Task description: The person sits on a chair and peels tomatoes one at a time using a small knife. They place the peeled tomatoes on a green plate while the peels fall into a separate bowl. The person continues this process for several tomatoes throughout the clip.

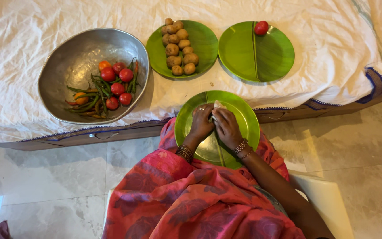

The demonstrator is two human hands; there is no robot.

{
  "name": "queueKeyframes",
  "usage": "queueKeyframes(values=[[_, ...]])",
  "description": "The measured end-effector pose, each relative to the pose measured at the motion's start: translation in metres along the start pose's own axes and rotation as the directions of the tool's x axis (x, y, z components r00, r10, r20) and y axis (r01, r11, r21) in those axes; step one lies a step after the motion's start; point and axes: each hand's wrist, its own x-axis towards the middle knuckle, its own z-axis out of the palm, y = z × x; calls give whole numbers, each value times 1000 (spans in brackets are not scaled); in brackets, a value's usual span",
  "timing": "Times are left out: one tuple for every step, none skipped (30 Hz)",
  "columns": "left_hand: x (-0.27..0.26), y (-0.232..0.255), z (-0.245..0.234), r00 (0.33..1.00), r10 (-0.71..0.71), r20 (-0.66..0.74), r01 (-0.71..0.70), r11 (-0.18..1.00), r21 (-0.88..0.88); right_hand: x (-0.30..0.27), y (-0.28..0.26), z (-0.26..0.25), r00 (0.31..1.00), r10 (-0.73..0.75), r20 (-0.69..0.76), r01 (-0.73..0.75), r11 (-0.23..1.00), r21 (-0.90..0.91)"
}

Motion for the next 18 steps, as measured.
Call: queueKeyframes(values=[[1, -1, 1, 1000, -5, 10, 5, 1000, 2, -1, 1, 1, 1000, -17, 22, 16, 999, 30], [1, -2, 1, 1000, -14, 22, 14, 1000, 3, -4, 3, 3, 1000, 10, 20, -10, 1000, 19], [1, -2, 1, 1000, 0, 27, 0, 1000, 15, -7, 7, 5, 999, 36, 17, -36, 999, 9], [1, -1, -1, 999, 14, 31, -15, 1000, 27, -10, 13, 7, 998, 61, 14, -61, 998, -3], [1, 2, -3, 999, 28, 35, -30, 999, 38, -14, 20, 11, 985, 169, 17, -170, 984, 57], [2, 5, -5, 999, 22, 39, -23, 999, 24, -15, 29, 15, 962, 272, 24, -273, 955, 113], [2, 9, -8, 999, 15, 43, -16, 1000, 10, -17, 37, 18, 928, 371, 38, -372, 913, 169], [3, 13, -10, 999, 9, 47, -9, 1000, -4, -21, 44, 20, 905, 424, 46, -416, 852, 318], [3, 17, -13, 999, 4, 50, -4, 1000, 0, -25, 50, 22, 879, 473, 63, -446, 769, 458], [3, 20, -14, 999, 1, 52, -1, 1000, 4, -26, 54, 23, 852, 516, 86, -462, 666, 586], [5, 22, -16, 999, -3, 54, 2, 1000, 7, -26, 58, 24, 831, 550, 88, -482, 631, 608], [5, 22, -16, 999, 5, 47, -5, 1000, 9, -27, 58, 23, 806, 584, 94, -502, 592, 630], [5, 22, -15, 999, 13, 40, -13, 1000, 10, -26, 56, 23, 780, 617, 100, -520, 552, 651], [4, 20, -13, 999, 19, 33, -20, 1000, 13, -26, 52, 21, 834, 551, 11, -480, 717, 506], [3, 18, -11, 999, 18, 28, -18, 1000, 8, -25, 47, 17, 884, 464, -59, -420, 844, 333], [2, 14, -9, 1000, 14, 24, -14, 1000, 3, -23, 40, 14, 926, 361, -106, -346, 928, 143], [2, 10, -6, 1000, 10, 20, -10, 1000, -1, -18, 34, 13, 958, 279, -71, -273, 958, 82], [1, 7, -3, 1000, -1, 18, 1, 1000, 17, -14, 27, 12, 979, 199, -31, -198, 980, 24]])
